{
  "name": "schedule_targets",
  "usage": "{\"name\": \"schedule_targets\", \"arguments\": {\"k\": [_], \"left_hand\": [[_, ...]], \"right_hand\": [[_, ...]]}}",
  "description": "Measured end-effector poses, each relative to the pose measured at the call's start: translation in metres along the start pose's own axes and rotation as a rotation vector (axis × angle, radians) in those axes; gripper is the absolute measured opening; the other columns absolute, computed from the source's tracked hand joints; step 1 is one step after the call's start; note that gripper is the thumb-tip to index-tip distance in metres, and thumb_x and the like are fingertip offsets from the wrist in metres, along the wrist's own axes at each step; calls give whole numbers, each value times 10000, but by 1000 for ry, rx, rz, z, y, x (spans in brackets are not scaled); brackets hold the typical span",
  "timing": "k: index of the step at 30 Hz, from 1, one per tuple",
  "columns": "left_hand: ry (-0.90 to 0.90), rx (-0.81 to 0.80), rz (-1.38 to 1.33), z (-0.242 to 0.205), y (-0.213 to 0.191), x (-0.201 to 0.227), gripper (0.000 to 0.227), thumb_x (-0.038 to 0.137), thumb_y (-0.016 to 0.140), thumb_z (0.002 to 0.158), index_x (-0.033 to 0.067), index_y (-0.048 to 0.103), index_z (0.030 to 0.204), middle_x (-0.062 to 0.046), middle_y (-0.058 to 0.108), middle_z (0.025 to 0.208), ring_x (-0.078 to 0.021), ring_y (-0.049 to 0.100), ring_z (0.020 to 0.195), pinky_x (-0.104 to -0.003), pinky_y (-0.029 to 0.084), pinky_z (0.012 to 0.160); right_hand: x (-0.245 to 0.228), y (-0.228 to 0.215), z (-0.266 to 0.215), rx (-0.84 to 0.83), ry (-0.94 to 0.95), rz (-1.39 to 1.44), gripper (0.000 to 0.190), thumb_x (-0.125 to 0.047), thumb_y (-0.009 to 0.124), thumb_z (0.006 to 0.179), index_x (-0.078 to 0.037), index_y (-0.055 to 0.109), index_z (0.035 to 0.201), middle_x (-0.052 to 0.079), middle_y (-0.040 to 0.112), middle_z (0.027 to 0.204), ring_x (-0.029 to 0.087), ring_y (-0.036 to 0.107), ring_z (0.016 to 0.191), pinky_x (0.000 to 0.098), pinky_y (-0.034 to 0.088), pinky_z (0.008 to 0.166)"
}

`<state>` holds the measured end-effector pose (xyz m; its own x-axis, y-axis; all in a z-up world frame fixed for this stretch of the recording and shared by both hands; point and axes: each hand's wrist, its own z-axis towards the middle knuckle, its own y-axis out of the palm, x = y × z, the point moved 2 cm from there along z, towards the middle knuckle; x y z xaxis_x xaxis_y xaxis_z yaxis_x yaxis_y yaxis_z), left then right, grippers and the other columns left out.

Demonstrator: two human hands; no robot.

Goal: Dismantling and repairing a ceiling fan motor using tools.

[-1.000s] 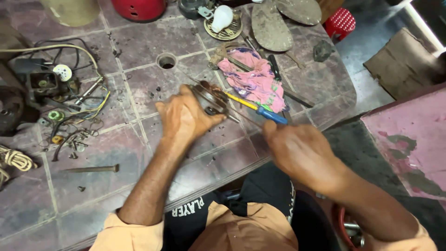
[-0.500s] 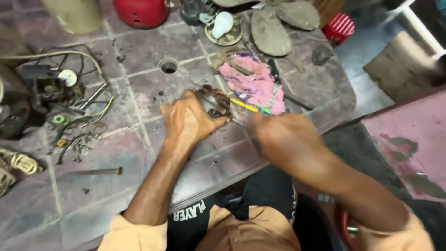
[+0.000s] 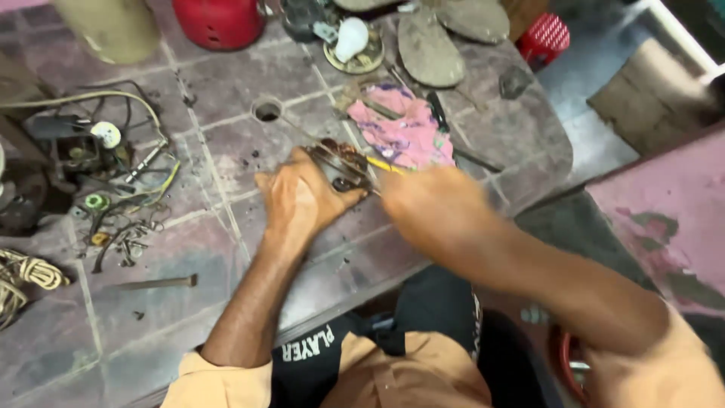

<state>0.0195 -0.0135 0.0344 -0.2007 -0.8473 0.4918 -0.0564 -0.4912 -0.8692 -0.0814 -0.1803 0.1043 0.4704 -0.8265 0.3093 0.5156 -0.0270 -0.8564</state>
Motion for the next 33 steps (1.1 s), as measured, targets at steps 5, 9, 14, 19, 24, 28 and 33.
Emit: {"name": "schedule_targets", "arguments": {"k": [5,9,14,19,24,28,33], "left_hand": [[73,61,34,0,14,-6,965,659,909,535,-58,583,1093,-221,748,894,-391,717,856,-579,380,941],[63,83,19,-5,15,-9,959,651,903,577,-68,568,1116,-211,751,880,-389,720,856,-569,396,925],[64,66,-41,-4,10,-5,940,631,913,547,-63,591,1092,-212,746,895,-376,726,861,-589,394,895],[46,11,1,2,0,0,940,626,908,545,-54,594,1114,-217,748,903,-380,727,859,-561,397,920],[26,-10,37,0,10,-4,979,652,904,549,-76,579,1118,-235,748,880,-388,724,869,-550,398,935],[60,45,10,1,20,-8,972,670,900,587,-85,580,1109,-246,743,884,-401,724,854,-603,383,939],[79,-3,20,-5,14,2,984,654,873,569,-74,579,1162,-223,752,903,-393,728,863,-611,391,958]], "right_hand": [[20,-72,-47,-112,-94,-90,155,-116,616,941,-83,581,794,33,407,589,223,482,483,394,388,440],[11,1,-5,-589,131,-113,18,-127,604,873,-117,604,888,26,521,581,206,579,507,363,456,449],[1,69,33,-260,154,106,61,-126,600,886,-82,633,860,108,646,697,280,673,628,408,519,536],[6,-8,-25,-324,32,-116,147,-166,614,877,-87,624,1000,23,627,649,225,652,589,385,495,527],[15,-3,-44,-721,149,-153,269,-269,503,1046,-191,619,815,28,642,647,231,669,599,386,515,563],[2,52,19,-211,205,162,39,-90,621,839,-54,635,844,162,668,639,365,681,555,481,524,489],[1,50,27,-165,146,248,45,-89,621,851,-47,637,843,175,687,641,339,710,573,443,553,505]]}}
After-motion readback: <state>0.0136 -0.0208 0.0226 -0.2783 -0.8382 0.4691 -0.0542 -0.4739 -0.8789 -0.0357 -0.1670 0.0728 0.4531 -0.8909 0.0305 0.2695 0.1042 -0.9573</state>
